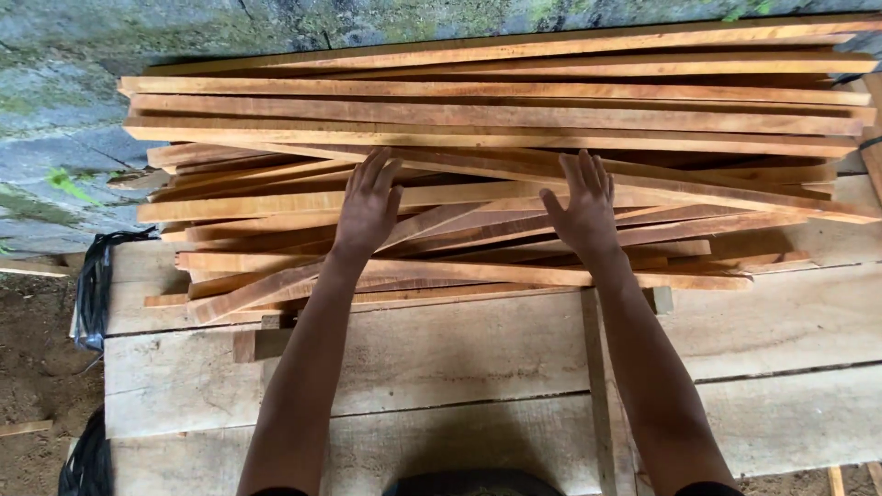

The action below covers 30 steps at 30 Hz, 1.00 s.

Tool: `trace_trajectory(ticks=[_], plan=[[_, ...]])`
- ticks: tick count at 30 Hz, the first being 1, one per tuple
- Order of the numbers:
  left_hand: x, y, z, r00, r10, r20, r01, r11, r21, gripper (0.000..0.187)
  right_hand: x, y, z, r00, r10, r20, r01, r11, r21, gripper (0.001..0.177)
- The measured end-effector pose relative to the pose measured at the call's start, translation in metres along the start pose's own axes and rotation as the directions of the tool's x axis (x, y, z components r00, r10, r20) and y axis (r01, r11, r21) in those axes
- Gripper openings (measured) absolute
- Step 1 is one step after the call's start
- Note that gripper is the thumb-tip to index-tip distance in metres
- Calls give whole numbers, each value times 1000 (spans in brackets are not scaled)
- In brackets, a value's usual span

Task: Organizing and bundling thin wooden strips using ties on a workshop bench.

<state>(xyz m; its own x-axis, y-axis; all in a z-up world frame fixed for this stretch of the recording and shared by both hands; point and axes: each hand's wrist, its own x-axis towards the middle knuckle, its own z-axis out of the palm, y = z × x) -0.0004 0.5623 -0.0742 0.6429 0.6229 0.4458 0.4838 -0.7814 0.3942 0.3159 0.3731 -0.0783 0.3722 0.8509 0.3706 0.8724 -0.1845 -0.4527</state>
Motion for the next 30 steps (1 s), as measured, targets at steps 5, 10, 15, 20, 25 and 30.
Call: trace_trajectory(ticks=[5,10,15,20,25,30], plan=[[8,-30,52,992,92,-91,-67,967,247,49,7,55,70,968,-160,-192,71,912,-404,58],[19,-51,81,987,110,-120,-48,901,430,58,10,48,55,946,-235,-223,124,898,-422,52],[35,-52,71,989,119,-87,-44,801,596,73,12,63,56,927,-268,-263,139,896,-422,47],[18,-26,21,943,305,-133,-163,772,615,38,0,26,12,930,-317,-186,192,851,-489,34],[-33,-23,-19,965,258,-49,-170,755,633,36,-28,20,-1,916,-350,-195,232,861,-453,43],[-93,6,-78,985,170,-33,-128,846,518,42,-57,8,-19,851,-445,-279,260,819,-512,57]])
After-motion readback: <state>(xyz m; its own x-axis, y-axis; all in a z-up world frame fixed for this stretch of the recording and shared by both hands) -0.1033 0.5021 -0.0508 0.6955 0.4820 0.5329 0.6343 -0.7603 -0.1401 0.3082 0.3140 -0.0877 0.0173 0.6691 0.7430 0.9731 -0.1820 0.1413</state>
